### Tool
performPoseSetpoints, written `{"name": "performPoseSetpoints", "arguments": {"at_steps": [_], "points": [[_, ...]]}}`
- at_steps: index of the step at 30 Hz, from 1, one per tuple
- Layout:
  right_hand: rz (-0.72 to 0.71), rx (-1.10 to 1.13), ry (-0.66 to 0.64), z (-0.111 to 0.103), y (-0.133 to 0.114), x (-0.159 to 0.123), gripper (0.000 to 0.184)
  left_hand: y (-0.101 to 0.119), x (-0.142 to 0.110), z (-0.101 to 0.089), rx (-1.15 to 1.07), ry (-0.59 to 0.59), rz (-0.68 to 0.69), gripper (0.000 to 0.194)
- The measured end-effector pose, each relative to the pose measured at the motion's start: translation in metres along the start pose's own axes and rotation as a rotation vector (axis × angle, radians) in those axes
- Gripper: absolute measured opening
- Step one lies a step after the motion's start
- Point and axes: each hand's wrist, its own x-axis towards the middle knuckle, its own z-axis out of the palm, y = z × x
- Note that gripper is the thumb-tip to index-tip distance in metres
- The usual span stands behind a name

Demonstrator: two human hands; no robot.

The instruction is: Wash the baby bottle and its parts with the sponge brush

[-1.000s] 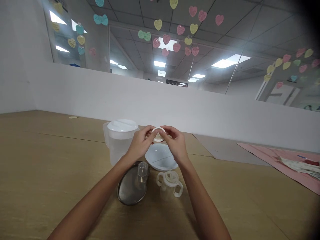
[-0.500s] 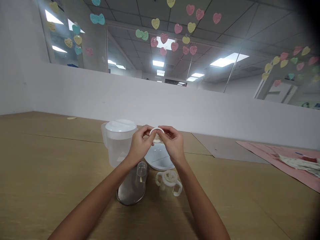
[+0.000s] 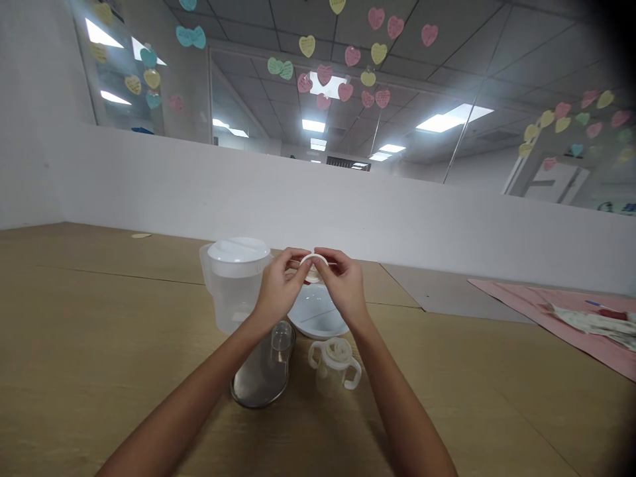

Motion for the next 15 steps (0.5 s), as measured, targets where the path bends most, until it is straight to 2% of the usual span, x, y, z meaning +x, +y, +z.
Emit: {"name": "performPoseSetpoints", "arguments": {"at_steps": [3,7,11,15], "points": [[-0.027,-0.062,0.005,0.0036,0.0015,-0.0023,0.020,-0.0012,0.0003,0.0007,0.075,0.069,0.032,0.026],[-0.070,-0.087,0.025,0.0052,0.0044,-0.0030,0.017,-0.0008,0.0002,0.0016,0.082,0.044,0.065,0.023],[-0.124,-0.112,0.007,0.0054,0.0044,-0.0031,0.015,0.0012,-0.0004,0.0025,0.046,0.070,0.065,0.020],[-0.114,-0.081,-0.010,0.0059,0.0019,-0.0037,0.016,0.0018,-0.0003,0.0027,0.046,0.090,0.072,0.019]]}}
